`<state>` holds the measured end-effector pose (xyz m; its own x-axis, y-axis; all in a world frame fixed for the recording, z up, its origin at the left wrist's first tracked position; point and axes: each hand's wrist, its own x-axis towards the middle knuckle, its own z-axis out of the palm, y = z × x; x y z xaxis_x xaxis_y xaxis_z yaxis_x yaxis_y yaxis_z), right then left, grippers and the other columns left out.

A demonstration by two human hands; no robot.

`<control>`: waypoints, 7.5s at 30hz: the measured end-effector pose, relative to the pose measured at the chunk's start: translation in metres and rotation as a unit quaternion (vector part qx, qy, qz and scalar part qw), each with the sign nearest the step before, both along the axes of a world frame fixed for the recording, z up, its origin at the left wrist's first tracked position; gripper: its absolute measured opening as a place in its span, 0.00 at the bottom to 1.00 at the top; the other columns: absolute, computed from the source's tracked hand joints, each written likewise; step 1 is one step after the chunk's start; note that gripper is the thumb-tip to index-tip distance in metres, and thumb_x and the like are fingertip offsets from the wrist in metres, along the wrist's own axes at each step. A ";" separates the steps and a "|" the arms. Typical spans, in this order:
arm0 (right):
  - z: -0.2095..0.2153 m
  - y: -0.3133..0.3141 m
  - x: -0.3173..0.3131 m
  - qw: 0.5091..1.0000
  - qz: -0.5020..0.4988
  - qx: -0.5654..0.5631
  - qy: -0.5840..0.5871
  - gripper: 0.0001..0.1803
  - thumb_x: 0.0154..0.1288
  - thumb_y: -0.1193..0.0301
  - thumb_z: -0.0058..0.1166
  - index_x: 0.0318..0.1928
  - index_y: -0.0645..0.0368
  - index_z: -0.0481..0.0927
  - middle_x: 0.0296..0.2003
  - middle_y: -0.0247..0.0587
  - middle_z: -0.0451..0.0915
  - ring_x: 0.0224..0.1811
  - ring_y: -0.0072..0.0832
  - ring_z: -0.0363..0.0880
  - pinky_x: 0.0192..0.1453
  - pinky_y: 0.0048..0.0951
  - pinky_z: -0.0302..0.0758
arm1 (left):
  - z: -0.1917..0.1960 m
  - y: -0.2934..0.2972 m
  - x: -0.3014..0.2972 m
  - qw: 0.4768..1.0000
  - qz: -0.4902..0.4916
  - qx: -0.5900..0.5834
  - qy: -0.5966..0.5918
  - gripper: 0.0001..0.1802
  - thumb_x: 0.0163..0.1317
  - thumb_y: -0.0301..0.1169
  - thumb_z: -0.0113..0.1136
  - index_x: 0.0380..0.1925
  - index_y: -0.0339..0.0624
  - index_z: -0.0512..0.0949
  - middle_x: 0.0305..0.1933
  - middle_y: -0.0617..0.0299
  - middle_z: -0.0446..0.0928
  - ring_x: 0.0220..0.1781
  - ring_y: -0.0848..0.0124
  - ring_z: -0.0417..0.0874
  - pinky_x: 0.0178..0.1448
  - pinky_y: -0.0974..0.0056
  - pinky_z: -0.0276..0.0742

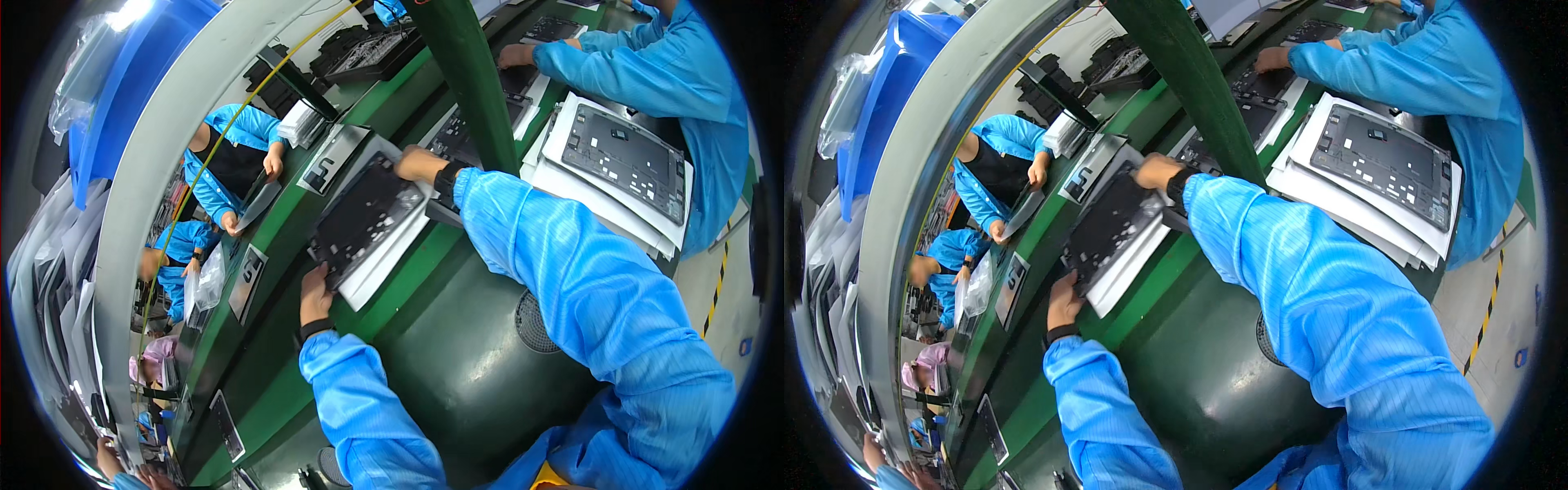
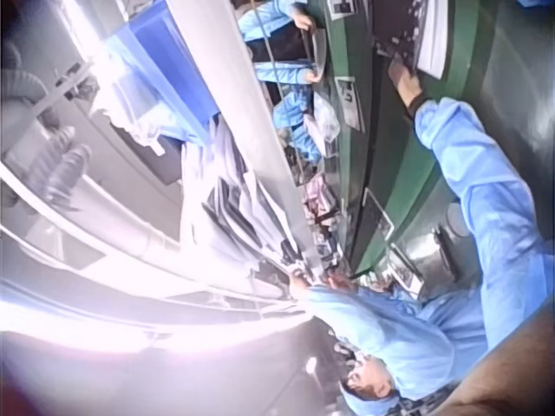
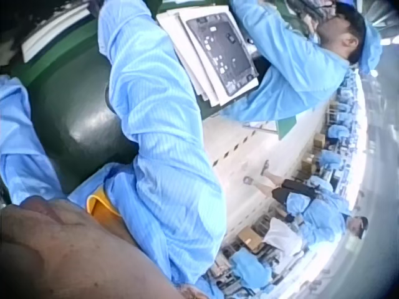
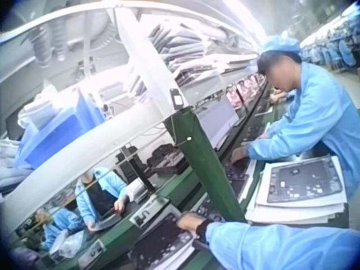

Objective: Assembling internal components of a tablet or laptop chassis using an electric screwdriver on an assembly line.

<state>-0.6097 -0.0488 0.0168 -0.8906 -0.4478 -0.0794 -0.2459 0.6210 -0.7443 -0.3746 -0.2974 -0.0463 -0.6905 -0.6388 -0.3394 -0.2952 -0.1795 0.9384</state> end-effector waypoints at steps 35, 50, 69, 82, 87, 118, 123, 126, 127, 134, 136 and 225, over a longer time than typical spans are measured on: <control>-0.065 -0.041 0.010 0.979 0.161 0.041 0.119 0.17 0.39 0.72 0.55 0.36 0.64 0.81 0.34 0.52 0.81 0.39 0.48 0.80 0.32 0.55 0.75 | 0.021 0.076 0.058 0.981 -0.071 -0.152 0.099 0.15 0.59 0.33 0.56 0.40 0.33 0.75 0.39 0.58 0.78 0.39 0.67 0.80 0.46 0.64 0.76; 0.044 0.313 0.123 0.961 0.162 0.127 0.184 0.22 0.53 0.63 0.56 0.47 0.63 0.76 0.37 0.55 0.79 0.41 0.48 0.77 0.46 0.41 0.72 | 0.058 0.114 0.148 0.972 0.156 0.083 0.158 0.19 0.55 0.36 0.60 0.42 0.34 0.74 0.40 0.58 0.77 0.37 0.64 0.79 0.45 0.63 0.76; 0.016 0.381 -0.002 0.933 -0.019 0.164 0.320 0.15 0.48 0.76 0.49 0.40 0.64 0.75 0.32 0.55 0.79 0.36 0.46 0.79 0.37 0.42 0.75 | 0.103 0.192 0.172 0.957 0.053 0.118 0.261 0.19 0.60 0.29 0.53 0.47 0.27 0.68 0.44 0.49 0.76 0.40 0.61 0.81 0.46 0.58 0.79; -0.014 0.421 0.107 0.863 0.025 0.194 0.466 0.16 0.53 0.59 0.56 0.25 0.63 0.78 0.26 0.43 0.75 0.32 0.37 0.76 0.31 0.36 0.74 | 0.175 0.281 0.149 0.946 0.034 0.150 0.284 0.14 0.61 0.31 0.53 0.43 0.33 0.73 0.41 0.52 0.78 0.36 0.62 0.82 0.41 0.59 0.82; -0.017 0.417 0.096 0.824 0.078 0.248 0.503 0.07 0.47 0.70 0.55 0.19 0.60 0.79 0.21 0.44 0.77 0.26 0.38 0.79 0.28 0.35 0.75 | 0.184 0.308 0.147 0.943 0.003 0.155 0.293 0.14 0.61 0.31 0.53 0.44 0.33 0.73 0.42 0.51 0.78 0.38 0.62 0.82 0.44 0.58 0.81; 0.041 0.456 0.054 0.743 -0.112 0.214 0.624 0.04 0.44 0.71 0.53 0.20 0.57 0.78 0.22 0.37 0.76 0.29 0.29 0.76 0.27 0.26 0.71 | 0.217 0.436 0.075 0.943 -0.077 0.041 0.322 0.15 0.62 0.32 0.52 0.44 0.33 0.72 0.44 0.54 0.77 0.40 0.68 0.81 0.45 0.63 0.81; 0.025 0.475 0.005 0.765 -0.129 0.245 0.582 0.04 0.44 0.71 0.54 0.18 0.55 0.79 0.23 0.36 0.79 0.29 0.28 0.79 0.27 0.25 0.72 | 0.241 0.478 0.033 0.935 -0.084 0.030 0.344 0.23 0.60 0.20 0.46 0.56 0.25 0.60 0.57 0.47 0.65 0.57 0.64 0.67 0.63 0.66 0.63; 0.019 0.472 -0.015 0.783 -0.098 0.293 0.539 0.03 0.48 0.73 0.53 0.23 0.57 0.80 0.25 0.37 0.80 0.29 0.26 0.79 0.28 0.24 0.72 | 0.250 0.473 0.012 0.903 -0.206 0.086 0.368 0.16 0.61 0.26 0.50 0.49 0.30 0.70 0.48 0.53 0.74 0.46 0.69 0.77 0.52 0.68 0.73; 0.018 0.468 -0.031 0.796 -0.086 0.284 0.528 0.04 0.49 0.71 0.55 0.25 0.58 0.80 0.26 0.37 0.79 0.29 0.26 0.79 0.28 0.24 0.73 | 0.259 0.487 0.000 0.929 -0.124 0.069 0.341 0.14 0.62 0.28 0.51 0.45 0.33 0.74 0.43 0.56 0.77 0.41 0.71 0.80 0.47 0.69 0.77; 0.037 0.579 -0.270 0.727 0.513 -0.408 0.204 0.14 0.51 0.64 0.62 0.35 0.59 0.79 0.30 0.39 0.77 0.30 0.25 0.76 0.31 0.23 0.73 | 0.270 0.551 -0.078 0.902 -0.251 0.090 0.340 0.09 0.62 0.30 0.53 0.36 0.35 0.76 0.35 0.56 0.80 0.32 0.69 0.83 0.38 0.67 0.81; 0.035 0.581 -0.267 0.760 0.458 -0.391 0.244 0.13 0.52 0.65 0.61 0.35 0.59 0.79 0.29 0.40 0.78 0.30 0.26 0.77 0.31 0.25 0.74 | 0.265 0.556 -0.103 0.891 -0.278 0.116 0.339 0.09 0.62 0.30 0.53 0.35 0.35 0.76 0.36 0.55 0.80 0.32 0.68 0.83 0.38 0.67 0.81; 0.006 0.371 0.256 0.956 0.107 -0.122 0.245 0.22 0.51 0.71 0.60 0.48 0.64 0.73 0.48 0.51 0.73 0.49 0.46 0.73 0.51 0.36 0.70 | 0.017 0.109 0.096 0.927 0.224 -0.302 0.009 0.11 0.58 0.26 0.49 0.33 0.29 0.78 0.29 0.58 0.78 0.29 0.71 0.76 0.34 0.66 0.71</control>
<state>-0.3539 0.3221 0.0228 -0.6802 -0.5755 0.4540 -0.7039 0.3401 -0.6236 -0.2782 -0.1887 -0.0296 -0.3124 -0.9322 0.1827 -0.3018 0.2798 0.9114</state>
